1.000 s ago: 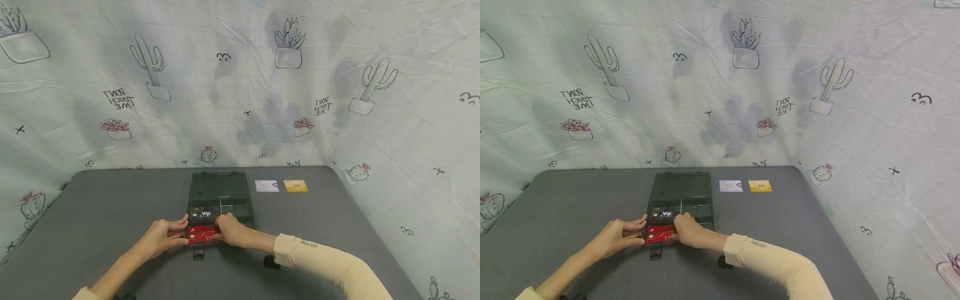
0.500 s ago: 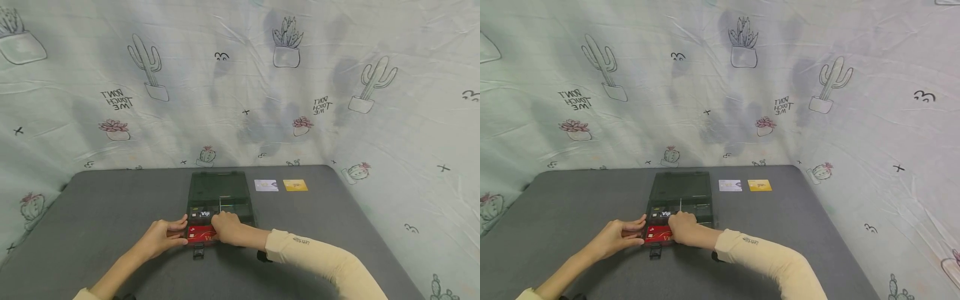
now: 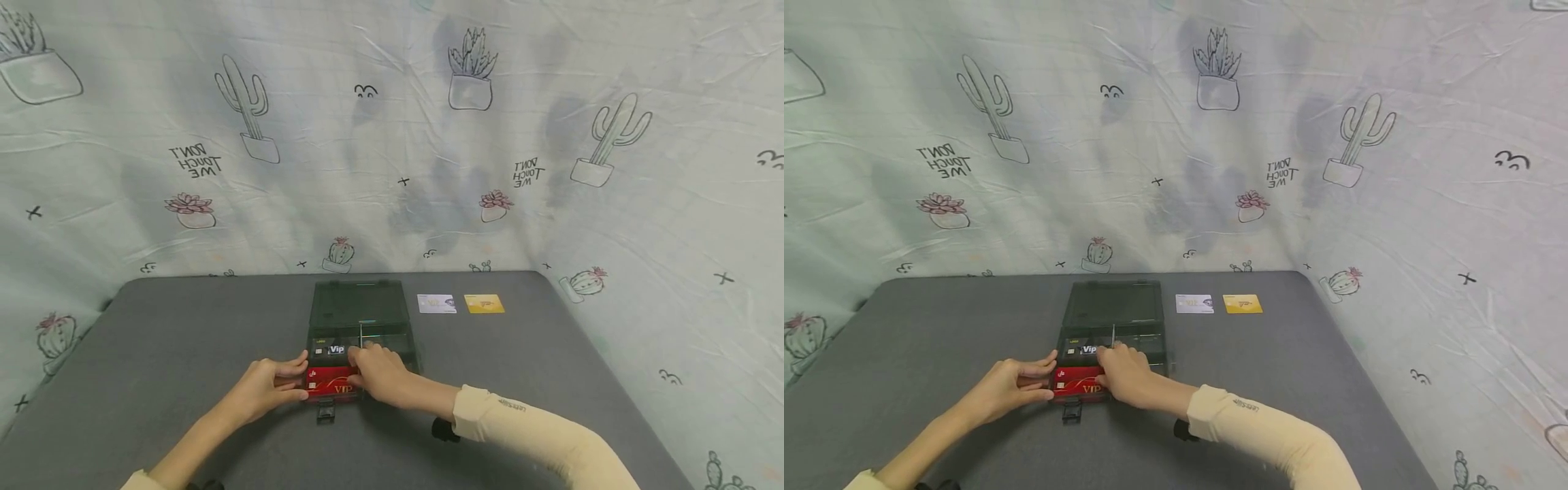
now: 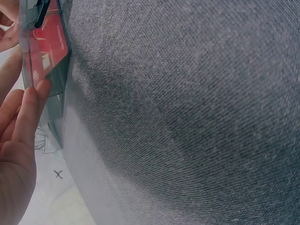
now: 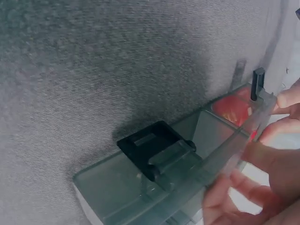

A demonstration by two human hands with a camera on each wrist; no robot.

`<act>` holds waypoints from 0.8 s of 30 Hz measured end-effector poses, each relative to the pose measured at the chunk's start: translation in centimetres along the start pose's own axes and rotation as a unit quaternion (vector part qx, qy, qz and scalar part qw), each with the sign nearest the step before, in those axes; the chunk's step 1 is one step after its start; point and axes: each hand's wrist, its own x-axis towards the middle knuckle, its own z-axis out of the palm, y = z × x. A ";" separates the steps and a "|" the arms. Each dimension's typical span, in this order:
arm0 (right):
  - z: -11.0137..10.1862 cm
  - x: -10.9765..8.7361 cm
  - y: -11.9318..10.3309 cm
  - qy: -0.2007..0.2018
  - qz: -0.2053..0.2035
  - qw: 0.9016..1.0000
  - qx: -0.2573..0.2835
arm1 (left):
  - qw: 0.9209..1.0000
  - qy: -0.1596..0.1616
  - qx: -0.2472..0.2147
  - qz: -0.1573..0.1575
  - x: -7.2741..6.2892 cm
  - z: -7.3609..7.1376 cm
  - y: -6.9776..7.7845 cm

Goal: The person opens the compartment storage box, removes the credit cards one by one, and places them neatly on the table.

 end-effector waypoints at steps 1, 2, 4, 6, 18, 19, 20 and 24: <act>0.0 0.0 0.0 0.002 -0.004 1.000 0.010 | 1.000 0.000 0.000 0.000 0.0 0.0 0.0; 0.0 0.1 0.1 0.006 -0.011 1.000 0.021 | 1.000 0.001 0.003 0.002 0.0 0.0 0.0; 0.1 0.2 0.2 0.007 -0.034 0.998 0.049 | 1.000 0.002 0.009 0.004 0.0 0.0 0.0; 0.4 0.4 0.5 0.000 -0.059 0.995 0.086 | 1.000 0.004 0.014 0.006 0.0 0.0 -0.1; 1.3 0.5 2.2 0.013 0.004 0.941 0.337 | 1.000 0.001 0.006 -0.009 0.0 0.1 0.1; 1.3 0.4 2.3 0.011 0.014 0.938 0.347 | 1.000 0.000 0.005 -0.010 0.0 0.1 0.2; 1.3 0.4 2.3 0.007 0.025 0.934 0.357 | 1.000 0.000 0.004 -0.011 0.0 0.1 0.2; 1.1 0.0 2.6 -0.012 0.057 0.907 0.417 | 1.000 -0.004 0.000 -0.012 0.0 0.0 0.2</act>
